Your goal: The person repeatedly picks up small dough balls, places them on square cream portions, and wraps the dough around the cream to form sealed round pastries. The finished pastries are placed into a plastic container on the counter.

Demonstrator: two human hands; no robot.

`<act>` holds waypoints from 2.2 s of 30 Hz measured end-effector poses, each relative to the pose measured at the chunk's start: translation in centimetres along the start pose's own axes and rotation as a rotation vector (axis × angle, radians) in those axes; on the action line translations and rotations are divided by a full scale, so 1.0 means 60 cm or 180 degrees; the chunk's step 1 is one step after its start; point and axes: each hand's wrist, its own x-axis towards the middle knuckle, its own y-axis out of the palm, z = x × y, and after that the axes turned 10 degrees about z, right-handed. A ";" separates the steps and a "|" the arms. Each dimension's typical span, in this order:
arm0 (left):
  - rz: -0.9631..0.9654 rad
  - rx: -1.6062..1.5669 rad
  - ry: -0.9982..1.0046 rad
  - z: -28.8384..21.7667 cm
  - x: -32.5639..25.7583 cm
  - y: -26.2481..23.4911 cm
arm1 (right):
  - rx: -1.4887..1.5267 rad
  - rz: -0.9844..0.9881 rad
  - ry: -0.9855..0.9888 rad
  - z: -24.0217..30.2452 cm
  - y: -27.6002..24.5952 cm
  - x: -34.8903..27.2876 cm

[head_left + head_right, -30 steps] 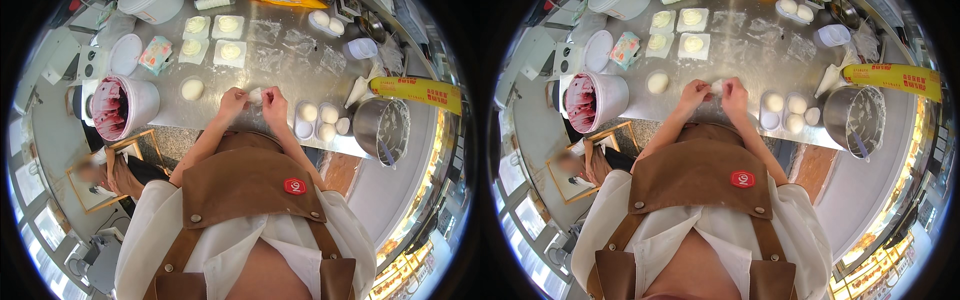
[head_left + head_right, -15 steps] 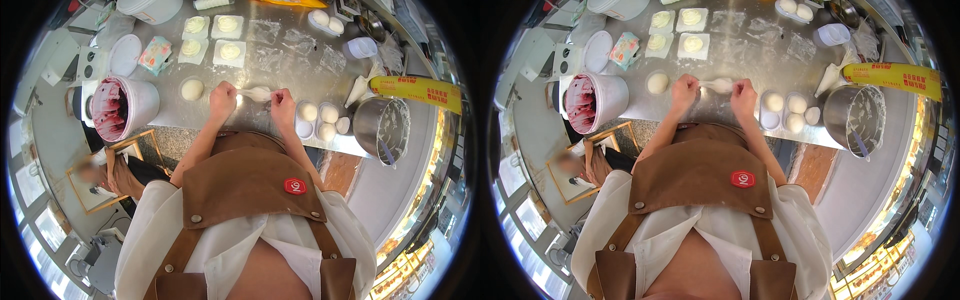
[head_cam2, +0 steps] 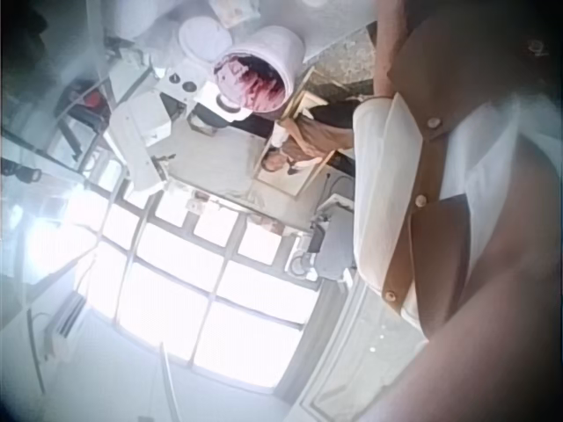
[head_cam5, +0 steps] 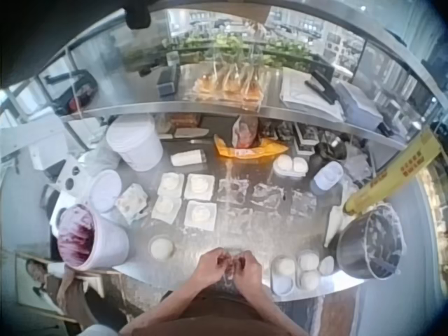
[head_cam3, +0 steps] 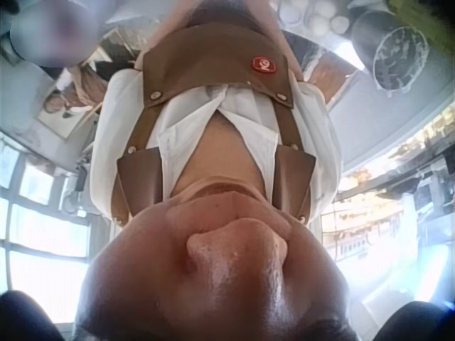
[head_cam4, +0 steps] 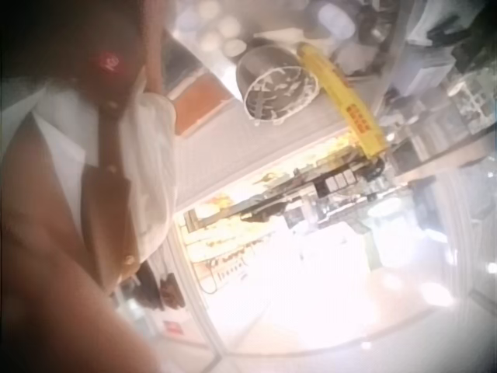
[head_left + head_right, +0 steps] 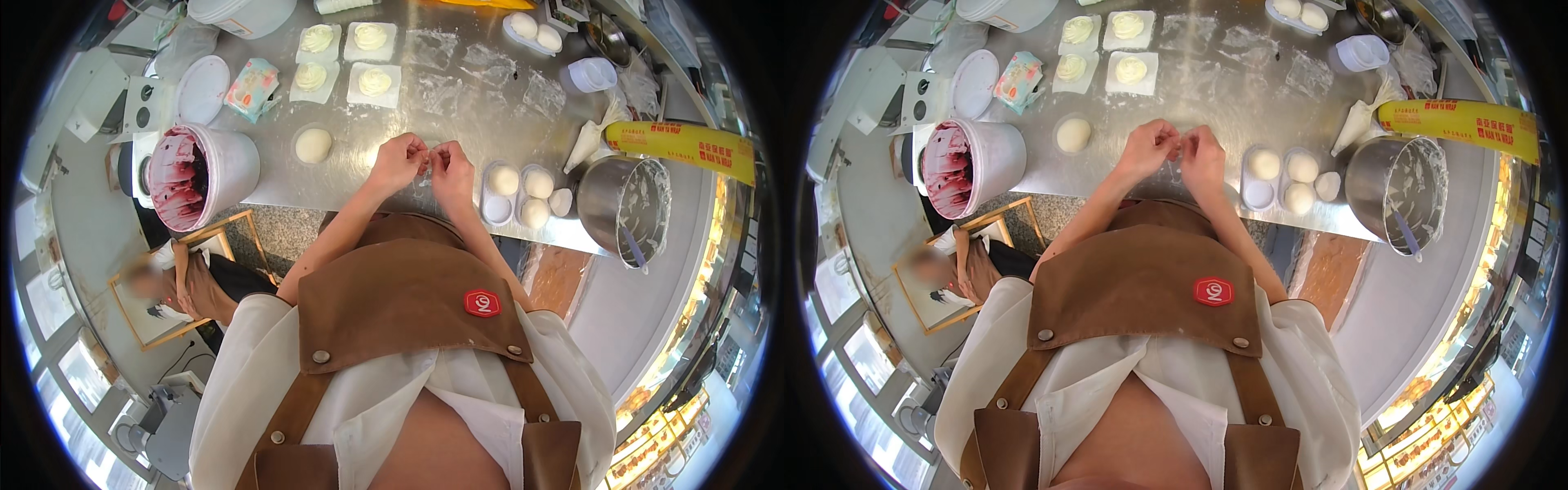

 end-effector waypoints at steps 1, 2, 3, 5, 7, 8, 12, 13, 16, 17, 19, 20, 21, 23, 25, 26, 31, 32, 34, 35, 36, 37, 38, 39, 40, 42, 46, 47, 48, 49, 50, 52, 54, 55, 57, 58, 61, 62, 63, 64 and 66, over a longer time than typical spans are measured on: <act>0.0022 -0.0016 0.0010 0.003 0.000 0.000 | -0.0023 0.0033 -0.0005 -0.001 -0.001 -0.001; 0.0018 0.0012 0.0023 0.006 0.000 0.001 | -0.0045 0.0065 -0.0010 -0.002 -0.003 -0.001; 0.0014 0.0041 0.0036 0.008 0.000 0.001 | -0.0068 0.0098 -0.0015 -0.003 -0.003 -0.002; 0.0016 0.0049 0.0025 0.011 0.000 0.000 | -0.0258 0.0084 -0.0100 -0.005 -0.002 -0.002; 0.0031 0.0000 -0.0020 0.015 0.000 -0.001 | -0.0369 0.0101 -0.0108 -0.002 -0.003 -0.003; 0.0051 -0.0033 0.0014 0.018 0.001 0.000 | -0.0385 0.0124 -0.0073 0.005 -0.005 -0.003; 0.0215 -0.0260 0.0069 0.018 0.001 0.001 | -0.0151 0.0003 -0.0042 -0.008 -0.002 0.002; 0.0271 -0.0343 0.0060 0.017 0.000 0.000 | -0.0163 -0.0033 -0.0038 -0.010 -0.002 0.003; 0.0296 -0.1077 -0.0193 0.020 -0.007 -0.012 | -0.0133 -0.0137 -0.0001 -0.011 -0.006 0.004; 0.0226 -0.0504 -0.0083 0.022 -0.011 -0.015 | -0.0078 -0.0170 0.0028 -0.007 -0.011 0.004; 0.0089 0.0642 0.0139 0.024 -0.021 -0.015 | 0.0002 -0.0204 0.0073 -0.007 -0.015 0.005; -0.0013 0.0945 0.0335 0.022 -0.024 -0.011 | 0.0028 -0.0205 0.0089 -0.010 -0.016 0.006; -0.0116 0.1247 0.0531 0.020 -0.027 -0.004 | 0.0054 -0.0206 0.0104 -0.011 -0.016 0.007; -0.0212 0.1595 0.0800 0.014 -0.027 0.001 | 0.0036 -0.0134 0.0155 -0.004 -0.018 0.006; -0.0182 0.1689 0.0959 0.011 -0.020 0.000 | 0.0017 -0.0079 0.0199 -0.001 -0.018 0.004; -0.0189 0.1708 0.0983 0.011 -0.018 0.000 | 0.0007 -0.0059 0.0218 -0.002 -0.017 0.004; -0.0347 0.1834 0.1238 0.014 -0.011 0.001 | 0.0041 -0.0060 0.0306 0.003 -0.017 0.005; -0.0364 0.1762 0.1253 0.013 -0.010 0.002 | 0.0025 -0.0060 0.0327 0.008 -0.019 0.004; -0.0398 0.1617 0.1285 0.011 -0.010 0.003 | 0.0018 -0.0056 0.0346 0.010 -0.019 0.004; -0.0401 0.1590 0.1276 0.013 -0.009 0.004 | 0.0026 -0.0052 0.0344 0.008 -0.018 0.004; -0.0404 0.1562 0.1267 0.016 -0.007 0.004 | 0.0035 -0.0048 0.0341 0.006 -0.017 0.004; -0.0407 0.1534 0.1260 0.017 -0.006 0.005 | 0.0029 -0.0047 0.0318 0.006 -0.017 0.004; -0.0439 0.1533 0.1274 0.017 -0.005 0.006 | 0.0023 -0.0046 0.0294 0.006 -0.017 0.003; -0.0470 0.1532 0.1289 0.017 -0.004 0.007 | 0.0017 -0.0045 0.0270 0.006 -0.017 0.003; -0.0502 0.1530 0.1300 0.018 -0.004 0.008 | 0.0001 -0.0043 0.0244 0.006 -0.016 0.003; -0.0476 0.1479 0.1243 0.020 -0.004 0.008 | -0.0031 -0.0038 0.0190 0.005 -0.016 0.002; -0.0471 0.1625 0.1180 0.017 -0.006 0.007 | -0.0112 0.0173 0.0081 -0.004 -0.017 -0.001; -0.0484 0.1668 0.1127 0.017 -0.007 0.007 | -0.0152 0.0217 0.0040 -0.007 -0.018 -0.001; -0.0495 0.1711 0.1075 0.017 -0.008 0.007 | -0.0192 0.0260 0.0000 -0.008 -0.019 -0.002; -0.0509 0.1755 0.1022 0.017 -0.009 0.007 | -0.0163 0.0326 -0.0023 -0.006 -0.020 -0.002; -0.0499 0.1791 0.0997 0.018 -0.009 0.006 | -0.0135 0.0391 -0.0046 -0.003 -0.023 -0.004; -0.0478 0.1864 0.0946 0.019 -0.011 0.004 | -0.0119 0.0571 -0.0084 0.005 -0.029 -0.006; -0.0459 0.1804 0.0907 0.016 -0.015 0.000 | -0.0141 0.0801 -0.0114 0.011 -0.037 -0.007; -0.0454 0.1772 0.0888 0.015 -0.017 -0.002 | -0.0148 0.0843 -0.0163 0.015 -0.039 -0.007; -0.0360 0.1797 0.0870 0.017 -0.019 -0.007 | -0.0162 0.0925 -0.0260 0.023 -0.041 -0.007; -0.0312 0.1809 0.0866 0.016 -0.018 -0.009 | -0.0278 0.0977 -0.0311 0.022 -0.043 -0.006; -0.0168 0.1868 0.0868 0.012 -0.016 -0.012 | -0.0567 0.1049 -0.0470 0.014 -0.043 -0.008; -0.0102 0.2108 0.0814 0.019 -0.003 -0.009 | -0.0664 0.0988 -0.0557 0.009 -0.046 -0.006; -0.0032 0.2357 0.0773 0.027 0.000 -0.011 | -0.0765 0.0907 -0.0641 0.004 -0.044 -0.009; 0.0056 0.2488 0.0575 0.013 -0.001 -0.006 | -0.1015 0.0913 -0.0479 -0.001 -0.043 -0.011; -0.0001 0.2490 0.0707 0.037 -0.002 -0.017 | -0.0836 0.1014 -0.0384 0.002 -0.029 -0.012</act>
